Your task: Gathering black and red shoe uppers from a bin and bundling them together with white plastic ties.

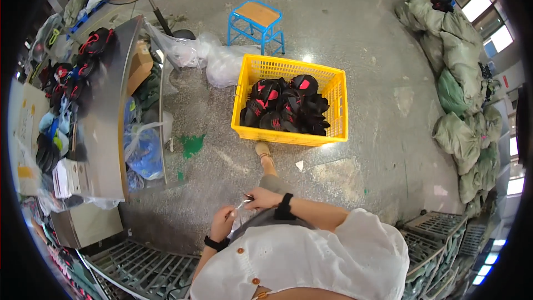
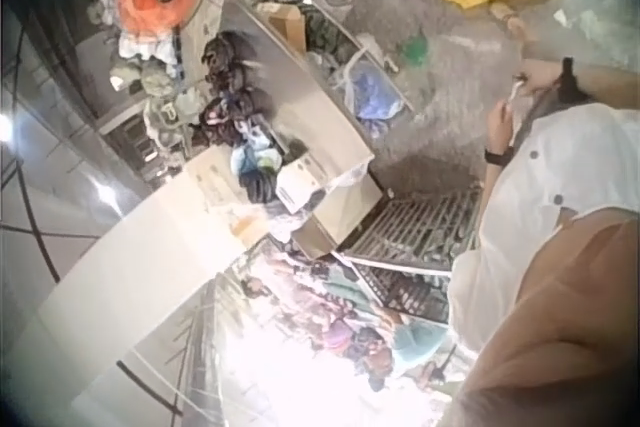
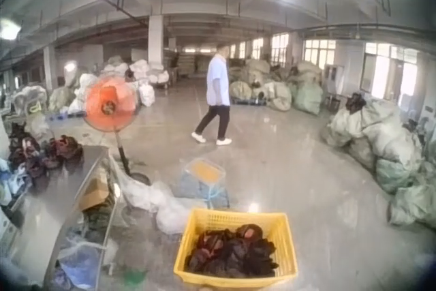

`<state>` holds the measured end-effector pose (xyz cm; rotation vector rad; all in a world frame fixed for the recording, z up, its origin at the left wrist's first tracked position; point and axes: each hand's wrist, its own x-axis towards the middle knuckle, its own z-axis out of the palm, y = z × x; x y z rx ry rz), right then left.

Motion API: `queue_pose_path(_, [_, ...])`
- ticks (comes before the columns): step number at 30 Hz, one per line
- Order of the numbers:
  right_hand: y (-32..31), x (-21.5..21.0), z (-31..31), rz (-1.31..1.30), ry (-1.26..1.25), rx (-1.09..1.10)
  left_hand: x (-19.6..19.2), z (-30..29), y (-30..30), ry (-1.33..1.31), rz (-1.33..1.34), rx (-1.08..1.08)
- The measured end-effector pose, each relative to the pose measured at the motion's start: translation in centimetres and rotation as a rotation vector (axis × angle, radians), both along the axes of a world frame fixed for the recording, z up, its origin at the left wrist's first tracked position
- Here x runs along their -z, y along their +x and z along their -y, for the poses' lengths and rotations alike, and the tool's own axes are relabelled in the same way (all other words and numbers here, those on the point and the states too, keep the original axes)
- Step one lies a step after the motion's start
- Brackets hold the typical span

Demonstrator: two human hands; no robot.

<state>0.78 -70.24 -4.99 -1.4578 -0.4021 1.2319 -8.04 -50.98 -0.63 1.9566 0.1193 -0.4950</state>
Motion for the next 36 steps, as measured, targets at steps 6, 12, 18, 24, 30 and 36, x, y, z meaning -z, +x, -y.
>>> queue_pose_path(6, [13.0, 5.6, 1.1, -0.473, 0.019, 0.184, -0.9, 3.7, 13.4, -0.469, 0.005, -0.300])
queue_pose_path(12, [21.2, 12.9, 4.3, -0.761, 0.022, 0.303, 1.8, 6.4, 22.6, -0.512, -0.250, -0.426])
queue_pose_path(18, [28.9, 30.9, 8.6, 0.167, -0.747, 0.539, 3.8, 5.9, 25.3, -0.493, -0.396, -0.554])
queue_pose_path(24, [46.1, 35.5, 15.7, 0.844, -1.152, 0.269, 11.2, 1.2, 19.3, 0.063, -0.587, -0.511])
queue_pose_path(30, [45.8, 40.8, 18.3, 0.997, -1.189, -0.196, 15.1, 1.2, 12.9, -0.046, -0.833, -0.695])
queue_pose_path(36, [38.9, 31.3, 18.7, 0.744, -1.207, -0.127, 10.5, 0.7, 15.7, -0.034, -0.827, -0.550])
